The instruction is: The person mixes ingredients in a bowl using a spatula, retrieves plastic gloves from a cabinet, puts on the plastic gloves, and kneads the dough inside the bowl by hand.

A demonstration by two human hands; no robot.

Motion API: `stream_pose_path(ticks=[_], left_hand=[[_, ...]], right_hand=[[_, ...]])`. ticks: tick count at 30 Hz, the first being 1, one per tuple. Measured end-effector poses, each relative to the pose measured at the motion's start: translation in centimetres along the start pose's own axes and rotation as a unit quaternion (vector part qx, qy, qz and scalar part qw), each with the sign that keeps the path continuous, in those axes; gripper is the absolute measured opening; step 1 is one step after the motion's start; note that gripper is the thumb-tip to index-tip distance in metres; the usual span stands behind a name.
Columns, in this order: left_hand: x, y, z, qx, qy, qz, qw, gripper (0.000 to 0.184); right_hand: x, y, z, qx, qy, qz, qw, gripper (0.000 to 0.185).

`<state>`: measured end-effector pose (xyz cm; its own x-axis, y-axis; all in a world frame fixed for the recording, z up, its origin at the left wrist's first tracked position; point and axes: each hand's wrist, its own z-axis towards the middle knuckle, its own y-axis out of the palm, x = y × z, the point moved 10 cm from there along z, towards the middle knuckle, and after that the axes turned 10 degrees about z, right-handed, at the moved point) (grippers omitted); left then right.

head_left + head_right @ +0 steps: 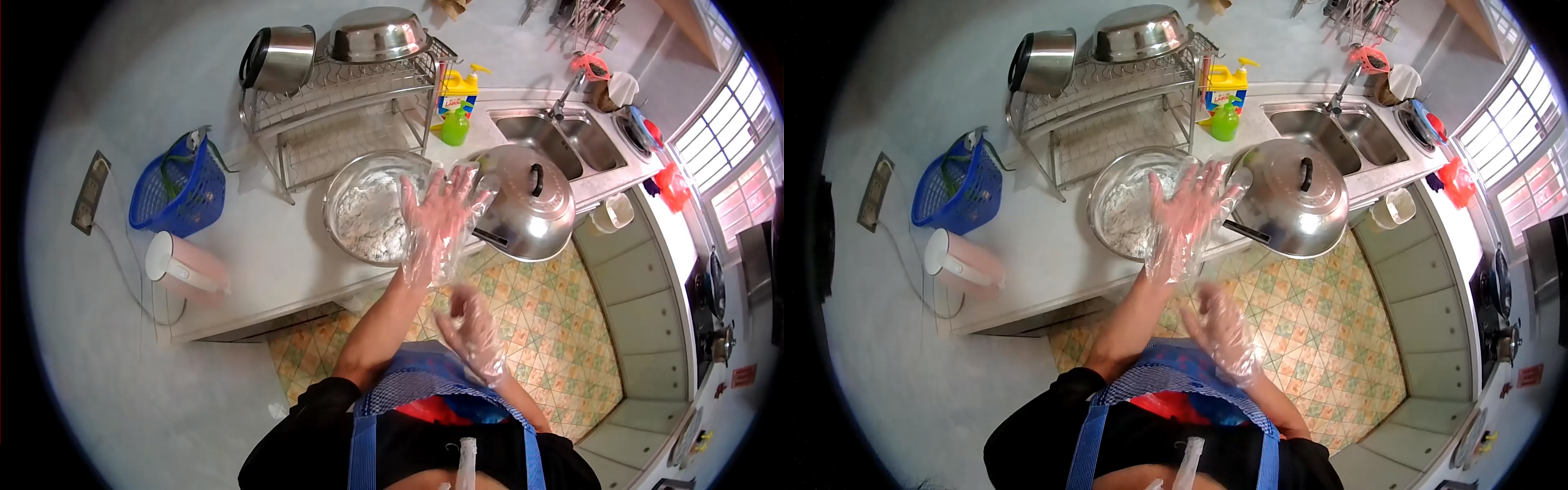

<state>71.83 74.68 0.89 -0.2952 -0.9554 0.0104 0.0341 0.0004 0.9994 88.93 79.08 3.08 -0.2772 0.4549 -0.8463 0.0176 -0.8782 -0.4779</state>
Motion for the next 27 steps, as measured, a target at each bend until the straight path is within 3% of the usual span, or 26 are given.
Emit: stream_pose_path(ticks=[1,3,5,7,8,11,15,17,19,20,22,24,26,27], left_hand=[[-0.4,0.2,-0.3,0.002,0.001,0.0,1.0,0.093],[-1.6,0.1,-0.7,0.036,0.004,-0.012,0.999,0.093],[-2.9,0.1,-1.2,0.039,0.002,-0.02,0.999,0.087],[-3.9,-0.3,-1.1,0.027,-0.005,-0.021,0.999,0.073],[-3.8,0.1,-1.1,0.003,0.022,0.008,1.0,0.06],[-4.4,0.8,-1.6,-0.048,0.044,0.044,0.997,0.053],[-4.3,1.2,-2.2,-0.032,0.072,0.074,0.994,0.05],[-4.5,2.3,-2.7,-0.042,0.073,0.077,0.993,0.052],[-4.5,3.8,-3.1,-0.055,0.071,0.08,0.993,0.055],[-4.5,4.8,-3.4,-0.06,0.059,0.113,0.99,0.059],[-3.6,5.0,-3.1,-0.042,0.059,0.213,0.974,0.073],[-3.6,3.5,-2.8,-0.016,-0.01,0.186,0.982,0.074],[-3.4,2.2,-2.9,0.015,-0.045,0.201,0.978,0.069],[-4.3,2.2,-3.1,-0.018,-0.093,0.088,0.992,0.063]], right_hand=[[0.3,-0.2,0.7,-0.002,0.001,0.001,1.0,0.047],[0.3,-2.3,1.9,0.093,-0.034,-0.006,0.995,0.053],[0.1,-2.8,2.1,0.085,-0.049,-0.023,0.995,0.056],[-0.4,-2.8,1.5,0.089,-0.103,-0.128,0.982,0.055],[-0.2,-2.9,1.1,0.094,-0.085,-0.128,0.984,0.047],[0.9,-3.7,0.8,0.099,-0.024,-0.097,0.99,0.04],[-0.5,-4.9,1.3,0.108,-0.083,-0.081,0.987,0.026],[-0.5,-5.8,1.3,0.136,-0.067,-0.085,0.985,0.024],[1.9,-5.1,1.7,0.071,0.001,-0.156,0.985,0.041],[3.0,-3.9,2.1,0.022,0.02,-0.124,0.992,0.042],[0.1,-2.5,0.9,0.061,-0.107,-0.171,0.978,0.03],[-1.9,-2.8,0.4,0.081,-0.15,-0.163,0.972,0.023],[0.0,-1.3,0.4,0.0,-0.076,-0.004,0.997,0.015],[-0.5,-1.4,0.3,-0.01,-0.082,0.003,0.997,0.015]])
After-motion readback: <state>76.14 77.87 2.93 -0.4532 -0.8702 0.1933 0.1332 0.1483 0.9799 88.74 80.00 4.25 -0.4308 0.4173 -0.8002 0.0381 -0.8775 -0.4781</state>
